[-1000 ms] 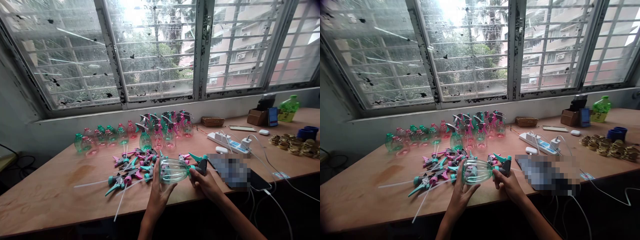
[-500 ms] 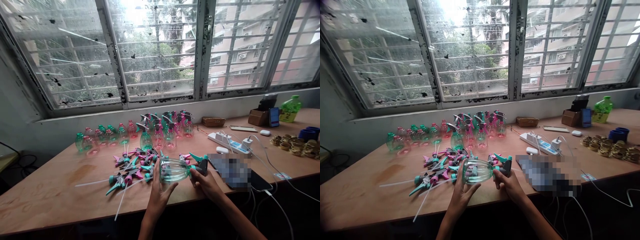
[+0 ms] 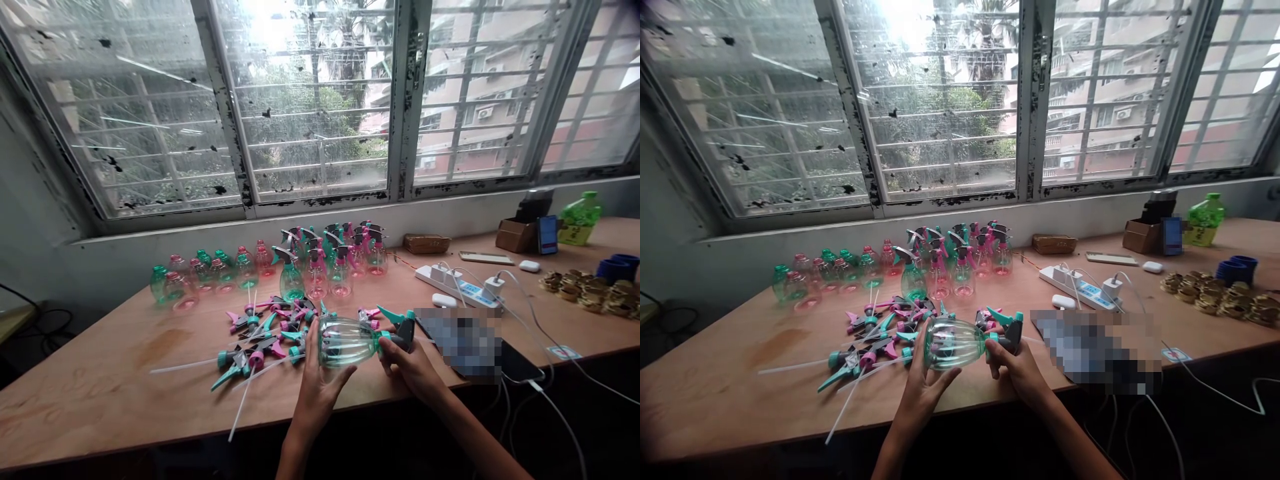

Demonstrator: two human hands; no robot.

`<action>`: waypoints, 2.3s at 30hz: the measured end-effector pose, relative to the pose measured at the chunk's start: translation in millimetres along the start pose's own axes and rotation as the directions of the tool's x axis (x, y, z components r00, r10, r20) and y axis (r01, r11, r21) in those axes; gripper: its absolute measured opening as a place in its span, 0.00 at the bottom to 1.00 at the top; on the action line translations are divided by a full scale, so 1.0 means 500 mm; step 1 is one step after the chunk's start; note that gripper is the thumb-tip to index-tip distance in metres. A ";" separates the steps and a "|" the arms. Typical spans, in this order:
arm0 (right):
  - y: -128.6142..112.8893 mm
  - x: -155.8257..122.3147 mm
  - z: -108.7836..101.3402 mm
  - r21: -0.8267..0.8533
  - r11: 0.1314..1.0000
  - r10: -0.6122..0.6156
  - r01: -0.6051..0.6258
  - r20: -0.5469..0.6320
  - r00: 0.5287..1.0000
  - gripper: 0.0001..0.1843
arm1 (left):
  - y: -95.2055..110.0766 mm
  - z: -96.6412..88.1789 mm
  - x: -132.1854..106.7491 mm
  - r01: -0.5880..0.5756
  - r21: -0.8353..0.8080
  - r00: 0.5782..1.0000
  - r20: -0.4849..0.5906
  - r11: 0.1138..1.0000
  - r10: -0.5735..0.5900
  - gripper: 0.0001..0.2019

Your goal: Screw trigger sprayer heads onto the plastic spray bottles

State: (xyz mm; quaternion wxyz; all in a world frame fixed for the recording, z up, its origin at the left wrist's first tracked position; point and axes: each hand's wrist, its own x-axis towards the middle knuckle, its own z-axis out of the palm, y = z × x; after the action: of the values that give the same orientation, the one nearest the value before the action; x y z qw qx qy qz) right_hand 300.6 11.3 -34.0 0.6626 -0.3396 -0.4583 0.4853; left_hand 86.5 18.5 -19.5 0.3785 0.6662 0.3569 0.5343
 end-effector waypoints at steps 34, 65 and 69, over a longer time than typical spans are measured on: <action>-0.012 -0.003 0.007 0.005 1.000 0.006 -0.006 0.015 1.000 0.19 | 0.000 0.004 -0.002 0.046 -0.095 0.998 0.044 0.994 -0.042 0.46; -0.009 -0.002 0.005 -0.014 1.000 -0.004 0.004 0.006 1.000 0.20 | -0.001 0.003 0.001 0.070 -0.098 0.996 0.059 0.993 -0.064 0.48; -0.012 -0.002 0.007 -0.023 1.000 -0.003 0.003 0.004 1.000 0.20 | -0.005 0.005 0.001 0.033 -0.094 0.999 0.040 0.995 -0.029 0.45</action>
State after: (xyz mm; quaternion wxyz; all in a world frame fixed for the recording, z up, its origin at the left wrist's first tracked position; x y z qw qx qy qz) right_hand 299.3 8.7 -27.8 0.6585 -0.3458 -0.4655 0.4797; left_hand 89.0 19.5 -21.8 0.4247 0.6522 0.3341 0.5317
